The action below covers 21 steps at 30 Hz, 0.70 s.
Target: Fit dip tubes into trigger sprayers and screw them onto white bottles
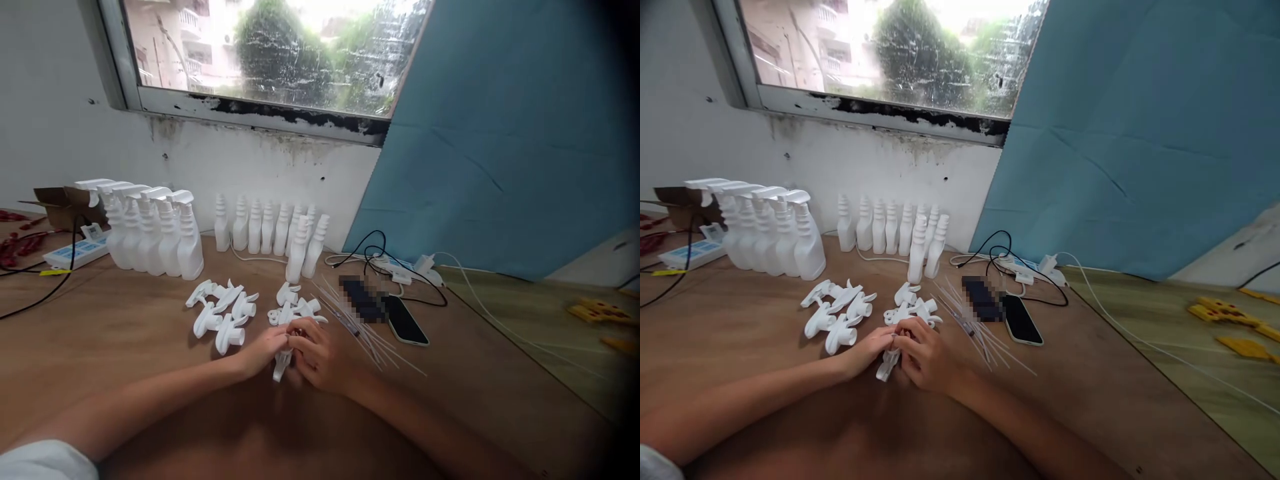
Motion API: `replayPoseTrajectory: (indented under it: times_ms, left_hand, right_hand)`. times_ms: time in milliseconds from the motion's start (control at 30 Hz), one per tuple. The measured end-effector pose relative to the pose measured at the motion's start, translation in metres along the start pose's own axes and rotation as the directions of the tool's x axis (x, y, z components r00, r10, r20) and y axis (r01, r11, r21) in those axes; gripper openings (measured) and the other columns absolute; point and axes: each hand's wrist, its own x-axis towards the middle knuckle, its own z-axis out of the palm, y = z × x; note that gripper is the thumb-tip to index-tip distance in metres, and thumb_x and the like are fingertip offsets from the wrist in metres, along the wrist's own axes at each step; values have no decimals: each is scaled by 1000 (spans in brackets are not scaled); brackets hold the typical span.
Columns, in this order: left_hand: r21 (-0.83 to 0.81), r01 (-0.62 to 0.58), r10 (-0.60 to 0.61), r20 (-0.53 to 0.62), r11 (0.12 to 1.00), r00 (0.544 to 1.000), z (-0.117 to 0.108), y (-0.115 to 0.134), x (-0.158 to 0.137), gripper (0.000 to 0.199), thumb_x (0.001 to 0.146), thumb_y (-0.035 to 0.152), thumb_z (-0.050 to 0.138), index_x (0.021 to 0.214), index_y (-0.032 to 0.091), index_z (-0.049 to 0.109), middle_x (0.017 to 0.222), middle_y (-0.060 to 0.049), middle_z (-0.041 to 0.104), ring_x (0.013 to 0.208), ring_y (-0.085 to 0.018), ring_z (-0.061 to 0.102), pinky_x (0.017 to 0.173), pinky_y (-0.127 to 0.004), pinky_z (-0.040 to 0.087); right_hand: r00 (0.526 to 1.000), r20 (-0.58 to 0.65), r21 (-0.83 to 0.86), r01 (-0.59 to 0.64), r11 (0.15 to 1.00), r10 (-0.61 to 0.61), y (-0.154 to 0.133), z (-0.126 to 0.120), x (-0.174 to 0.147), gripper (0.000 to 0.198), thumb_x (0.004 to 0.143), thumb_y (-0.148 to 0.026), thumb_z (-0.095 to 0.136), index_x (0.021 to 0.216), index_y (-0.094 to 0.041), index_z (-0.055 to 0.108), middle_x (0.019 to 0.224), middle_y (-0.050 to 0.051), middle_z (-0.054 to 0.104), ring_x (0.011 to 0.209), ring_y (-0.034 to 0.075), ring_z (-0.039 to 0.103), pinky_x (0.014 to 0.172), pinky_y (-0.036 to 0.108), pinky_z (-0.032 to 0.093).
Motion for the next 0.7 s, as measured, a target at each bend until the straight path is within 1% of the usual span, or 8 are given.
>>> replayPoseTrajectory:
  times_ms: [33, 100, 200, 267, 367, 500, 633, 700]
  left_hand:
    - [0, 14, -14, -2, 1000, 1000, 0, 1, 0, 32, 78, 26, 43, 99, 11, 63, 110, -9, 66, 105, -24, 56, 99, -34, 39]
    - [7, 28, -28, -10, 1000, 1000, 0, 1, 0, 31, 78, 25, 43, 98, 11, 63, 106, -9, 67, 102, -23, 57, 97, -34, 40]
    - [16, -4, 4, -4, 1000, 1000, -1, -3, 1, 30, 78, 24, 43, 95, 11, 63, 100, -9, 67, 98, -23, 57, 93, -33, 42]
    - [12, -31, 31, 6, 999, 1000, 0, -4, 3, 29, 79, 24, 42, 95, 11, 63, 99, -9, 66, 97, -23, 58, 93, -32, 42]
    - [12, -43, 43, 1, 999, 999, 2, -5, 4, 28, 80, 25, 42, 93, 11, 63, 96, -10, 66, 96, -23, 58, 92, -33, 43]
    - [33, -25, 26, -1, 999, 1000, 5, -4, 3, 28, 80, 26, 42, 90, 12, 64, 92, -8, 65, 92, -22, 58, 92, -33, 43]
    - [54, 9, -7, -27, 999, 1000, 7, -2, 2, 26, 78, 25, 42, 89, 13, 63, 90, -7, 65, 93, -22, 56, 90, -32, 44]
    - [63, 5, -4, -22, 998, 1000, 5, -3, 1, 23, 79, 27, 42, 85, 13, 60, 88, -7, 63, 90, -21, 55, 87, -31, 44]
  right_hand:
    - [1000, -6, -10, 6, 1000, -6, 1, 2, -1, 27, 79, -2, 45, 99, -16, 57, 106, 10, 54, 100, 19, 53, 85, 34, 50]
    - [998, -27, -91, 59, 994, -61, 5, 6, -5, 28, 79, -3, 47, 102, -15, 57, 108, 11, 55, 102, 21, 53, 86, 37, 50]
    - [979, -47, -288, 178, 941, -199, 13, 10, -9, 24, 80, -10, 52, 103, -14, 60, 109, 14, 58, 105, 27, 53, 83, 43, 49]
    - [969, -42, -348, 215, 913, -245, 18, 11, -10, 22, 80, -13, 55, 101, -13, 61, 109, 14, 59, 105, 29, 53, 82, 45, 49]
    - [965, -57, -283, 231, 931, -257, 23, 10, -10, 20, 81, -10, 54, 99, -13, 62, 108, 13, 60, 106, 26, 53, 85, 42, 51]
    - [971, -71, -167, 215, 962, -229, 24, 9, -9, 20, 83, -7, 50, 96, -16, 61, 102, 10, 60, 105, 22, 54, 85, 39, 53]
    - [971, -59, -124, 224, 967, -232, 25, 8, -8, 22, 83, -6, 48, 97, -18, 60, 104, 10, 60, 105, 22, 54, 85, 39, 53]
    - [969, -68, -112, 229, 967, -238, 25, 7, -9, 23, 83, -5, 49, 99, -17, 60, 101, 10, 60, 104, 22, 54, 85, 38, 53]
